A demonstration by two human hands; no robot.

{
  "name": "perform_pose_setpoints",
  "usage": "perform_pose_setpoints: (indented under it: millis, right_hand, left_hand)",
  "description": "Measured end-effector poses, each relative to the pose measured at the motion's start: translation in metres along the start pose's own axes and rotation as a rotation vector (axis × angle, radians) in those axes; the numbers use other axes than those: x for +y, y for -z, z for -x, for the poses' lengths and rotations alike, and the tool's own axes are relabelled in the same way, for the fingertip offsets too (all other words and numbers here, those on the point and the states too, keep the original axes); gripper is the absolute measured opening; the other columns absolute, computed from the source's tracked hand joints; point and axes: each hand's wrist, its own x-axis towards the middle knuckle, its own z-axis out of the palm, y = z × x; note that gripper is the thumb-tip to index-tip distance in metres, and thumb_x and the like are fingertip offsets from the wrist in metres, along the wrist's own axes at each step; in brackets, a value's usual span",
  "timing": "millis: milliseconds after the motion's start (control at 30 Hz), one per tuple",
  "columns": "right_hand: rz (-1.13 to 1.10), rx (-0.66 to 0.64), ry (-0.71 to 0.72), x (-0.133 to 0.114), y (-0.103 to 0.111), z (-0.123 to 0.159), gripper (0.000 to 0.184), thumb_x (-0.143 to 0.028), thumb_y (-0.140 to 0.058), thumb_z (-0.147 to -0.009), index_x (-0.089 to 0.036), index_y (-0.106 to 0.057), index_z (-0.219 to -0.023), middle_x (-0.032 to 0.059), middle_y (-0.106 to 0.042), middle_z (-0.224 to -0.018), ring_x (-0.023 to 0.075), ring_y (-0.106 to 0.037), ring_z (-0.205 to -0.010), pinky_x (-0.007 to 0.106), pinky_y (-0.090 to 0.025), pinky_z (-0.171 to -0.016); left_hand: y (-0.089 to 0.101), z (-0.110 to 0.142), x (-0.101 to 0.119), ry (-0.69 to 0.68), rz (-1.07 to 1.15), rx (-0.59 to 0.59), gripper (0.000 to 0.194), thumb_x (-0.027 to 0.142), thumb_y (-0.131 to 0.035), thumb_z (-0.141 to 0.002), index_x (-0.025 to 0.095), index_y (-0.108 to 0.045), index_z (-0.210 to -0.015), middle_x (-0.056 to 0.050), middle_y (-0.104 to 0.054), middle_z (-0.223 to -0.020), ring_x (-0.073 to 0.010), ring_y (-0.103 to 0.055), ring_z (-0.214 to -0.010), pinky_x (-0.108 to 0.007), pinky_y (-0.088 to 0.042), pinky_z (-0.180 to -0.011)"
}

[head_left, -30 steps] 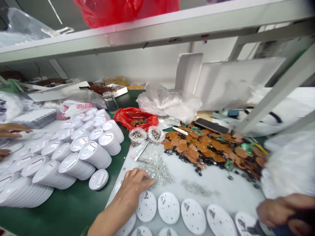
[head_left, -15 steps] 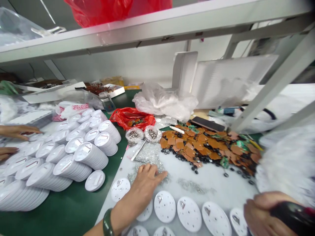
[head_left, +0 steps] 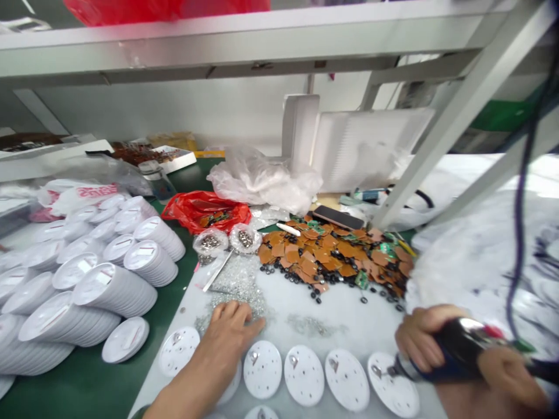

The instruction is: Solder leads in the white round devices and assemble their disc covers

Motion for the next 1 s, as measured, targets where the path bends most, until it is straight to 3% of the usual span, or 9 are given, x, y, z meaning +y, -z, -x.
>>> perform_pose_setpoints:
  millis: [100,200,433,567,667,833,933,1000]
  right_hand:
    - [0.021,0.08,0.02,-0.013,-0.03,-0.009,0.052,-0.071,-0.07,-0.075,-0.019,-0.072,-0.07,0.0016,-0.051,-0.049,0.0144,-0.047,-0.045,0.027,-0.042,-0.04]
    - [0.036,0.131,0.032,-0.006,-0.046,-0.02,0.061,-0.08,-0.064,-0.074,-0.02,-0.072,-0.067,0.0015,-0.052,-0.048,0.014,-0.046,-0.045,0.026,-0.04,-0.043]
    - [0.065,0.11,0.052,0.039,-0.047,-0.038,0.056,-0.074,-0.059,-0.085,-0.021,-0.071,-0.074,0.0002,-0.056,-0.051,0.0143,-0.048,-0.049,0.026,-0.039,-0.047]
    - [0.07,0.096,0.035,0.029,-0.047,-0.032,0.056,-0.074,-0.057,-0.086,-0.02,-0.071,-0.074,-0.0003,-0.054,-0.05,0.0138,-0.047,-0.047,0.026,-0.038,-0.047]
    - [0.03,0.102,0.048,0.009,-0.053,-0.025,0.059,-0.077,-0.057,-0.083,-0.021,-0.07,-0.07,-0.0001,-0.052,-0.048,0.0143,-0.047,-0.046,0.027,-0.039,-0.045]
    - [-0.009,0.123,0.055,-0.006,-0.063,-0.024,0.062,-0.08,-0.059,-0.078,-0.02,-0.069,-0.065,0.0005,-0.05,-0.046,0.0148,-0.046,-0.044,0.027,-0.04,-0.044]
    - [-0.014,0.139,0.041,-0.001,-0.064,-0.027,0.063,-0.081,-0.058,-0.078,-0.02,-0.07,-0.066,0.0003,-0.05,-0.046,0.0146,-0.046,-0.044,0.027,-0.04,-0.044]
    - [-0.019,0.136,0.034,0.002,-0.063,-0.029,0.063,-0.081,-0.059,-0.077,-0.02,-0.07,-0.065,0.0,-0.05,-0.046,0.0141,-0.045,-0.044,0.027,-0.04,-0.044]
  left_hand:
    - [-0.003,0.001,0.004,-0.019,0.051,0.119,0.052,-0.003,-0.051,-0.074,0.028,-0.069,-0.113,-0.004,-0.06,-0.098,-0.0247,-0.046,-0.089,-0.038,-0.03,-0.082]
    - [0.004,-0.003,0.022,-0.072,0.18,0.144,0.051,-0.004,-0.046,-0.08,0.028,-0.068,-0.113,-0.004,-0.061,-0.098,-0.0241,-0.048,-0.089,-0.038,-0.03,-0.081]
    - [0.021,-0.025,0.074,-0.12,0.443,0.105,0.034,0.006,-0.042,-0.099,0.024,-0.069,-0.107,-0.004,-0.059,-0.091,-0.023,-0.051,-0.085,-0.039,-0.033,-0.079]
    - [0.029,-0.037,0.088,-0.076,0.513,0.03,0.026,0.009,-0.048,-0.099,0.022,-0.071,-0.099,-0.003,-0.06,-0.092,-0.023,-0.053,-0.087,-0.04,-0.036,-0.08]
    - [0.033,-0.05,0.101,-0.011,0.575,-0.048,0.018,0.013,-0.061,-0.097,0.023,-0.074,-0.105,-0.004,-0.064,-0.096,-0.0248,-0.057,-0.093,-0.04,-0.039,-0.082]
    - [0.017,-0.079,0.122,0.036,0.655,-0.063,0.033,0.019,-0.078,-0.089,0.024,-0.072,-0.121,-0.004,-0.07,-0.104,-0.0254,-0.061,-0.1,-0.042,-0.043,-0.089]
    - [0.006,-0.094,0.126,0.012,0.653,-0.029,0.009,0.02,-0.075,-0.093,0.024,-0.077,-0.101,-0.001,-0.073,-0.096,-0.0228,-0.063,-0.096,-0.041,-0.041,-0.089]
    - [0.002,-0.1,0.125,-0.005,0.636,-0.02,0.008,0.019,-0.071,-0.095,0.022,-0.076,-0.089,0.0,-0.073,-0.092,-0.0214,-0.063,-0.093,-0.04,-0.04,-0.089]
